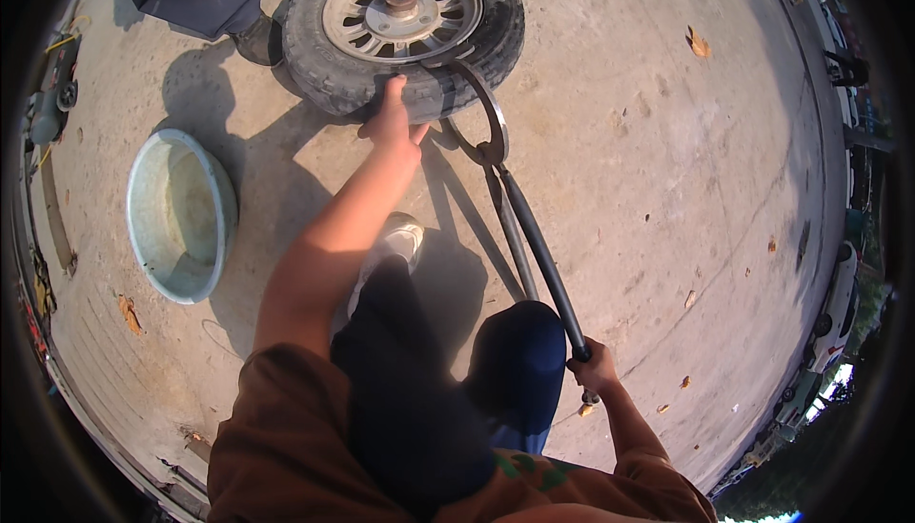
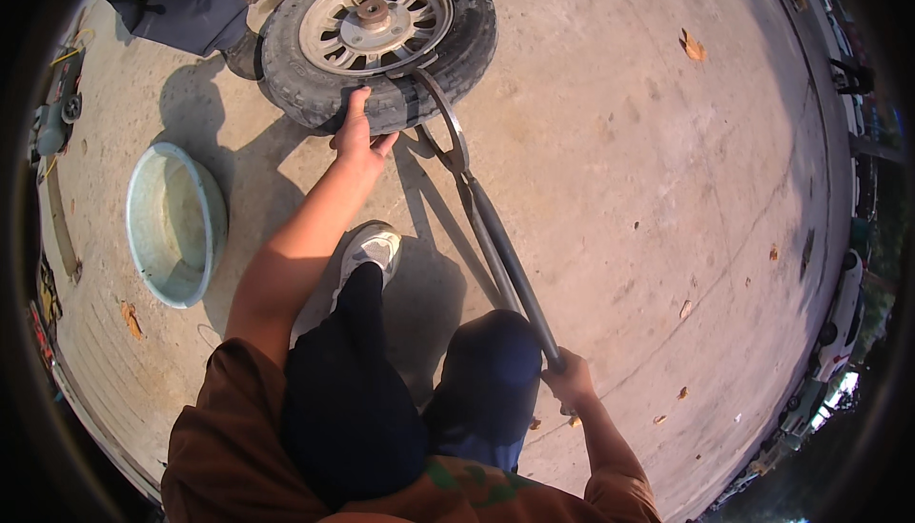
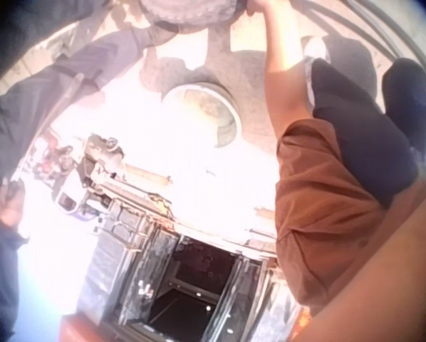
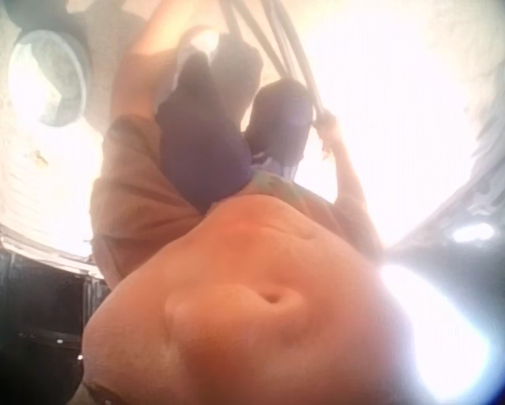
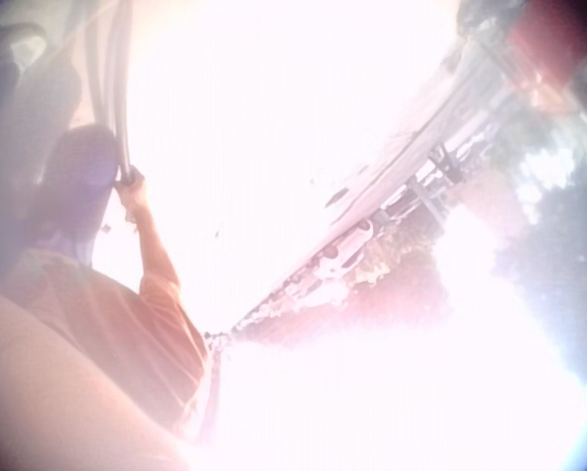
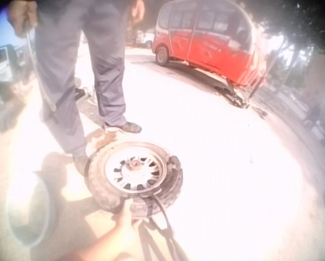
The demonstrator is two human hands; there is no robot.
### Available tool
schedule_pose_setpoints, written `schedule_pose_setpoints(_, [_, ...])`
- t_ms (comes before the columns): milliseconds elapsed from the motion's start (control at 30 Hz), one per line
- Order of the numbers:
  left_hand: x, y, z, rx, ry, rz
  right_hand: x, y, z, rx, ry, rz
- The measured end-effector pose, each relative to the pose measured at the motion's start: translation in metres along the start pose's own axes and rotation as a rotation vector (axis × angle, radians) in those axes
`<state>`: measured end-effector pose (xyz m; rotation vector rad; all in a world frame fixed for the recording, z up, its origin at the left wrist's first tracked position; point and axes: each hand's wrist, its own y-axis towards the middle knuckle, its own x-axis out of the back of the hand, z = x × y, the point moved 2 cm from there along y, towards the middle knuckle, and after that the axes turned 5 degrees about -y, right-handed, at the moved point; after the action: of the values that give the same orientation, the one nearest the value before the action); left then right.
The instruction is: The person kneels on the ground and uses a tire iron to pry the tire bead away from the rim while a coworker assists with a second tool. They repeatedly reposition the tools around the tire circumference to loosen the bead.
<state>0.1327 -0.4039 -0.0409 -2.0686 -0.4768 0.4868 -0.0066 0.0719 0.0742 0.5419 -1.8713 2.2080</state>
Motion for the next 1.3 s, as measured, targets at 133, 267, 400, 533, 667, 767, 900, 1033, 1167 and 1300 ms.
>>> schedule_pose_setpoints(133, [0.015, -0.016, -0.012, -0.014, 0.136, 0.232, -0.004, 0.003, -0.002, 0.091, -0.056, -0.107])
schedule_pose_setpoints(267, [0.033, -0.081, 0.012, 0.158, 0.585, 0.603, -0.007, 0.003, -0.005, 0.234, -0.165, -0.275])
schedule_pose_setpoints(400, [0.047, -0.186, 0.091, -0.742, 1.559, 1.579, -0.008, 0.006, -0.006, 0.295, -0.163, -0.327])
schedule_pose_setpoints(533, [0.056, -0.213, 0.157, -1.474, 1.878, 2.16, -0.013, 0.01, -0.011, 0.372, -0.113, -0.362])
schedule_pose_setpoints(667, [0.043, -0.189, 0.203, -1.209, 2.271, 2.33, -0.018, 0.018, -0.019, 0.419, -0.1, -0.403])
schedule_pose_setpoints(767, [0.023, -0.169, 0.225, -0.779, 2.492, 2.402, -0.023, 0.03, -0.023, 0.447, -0.081, -0.398])
schedule_pose_setpoints(900, [0.02, -0.161, 0.237, -0.705, 2.482, 2.35, -0.031, 0.043, -0.032, 0.421, -0.121, -0.356])
schedule_pose_setpoints(1033, [0.019, -0.156, 0.241, -0.713, 2.58, 2.203, -0.033, 0.053, -0.033, 0.412, -0.139, -0.356])
schedule_pose_setpoints(1167, [0.01, -0.159, 0.243, -0.576, 2.716, 2.103, -0.034, 0.058, -0.032, 0.38, -0.114, -0.291])
schedule_pose_setpoints(1300, [0.004, -0.168, 0.241, -0.404, 2.831, 2.034, -0.031, 0.059, -0.033, 0.347, -0.086, -0.249])
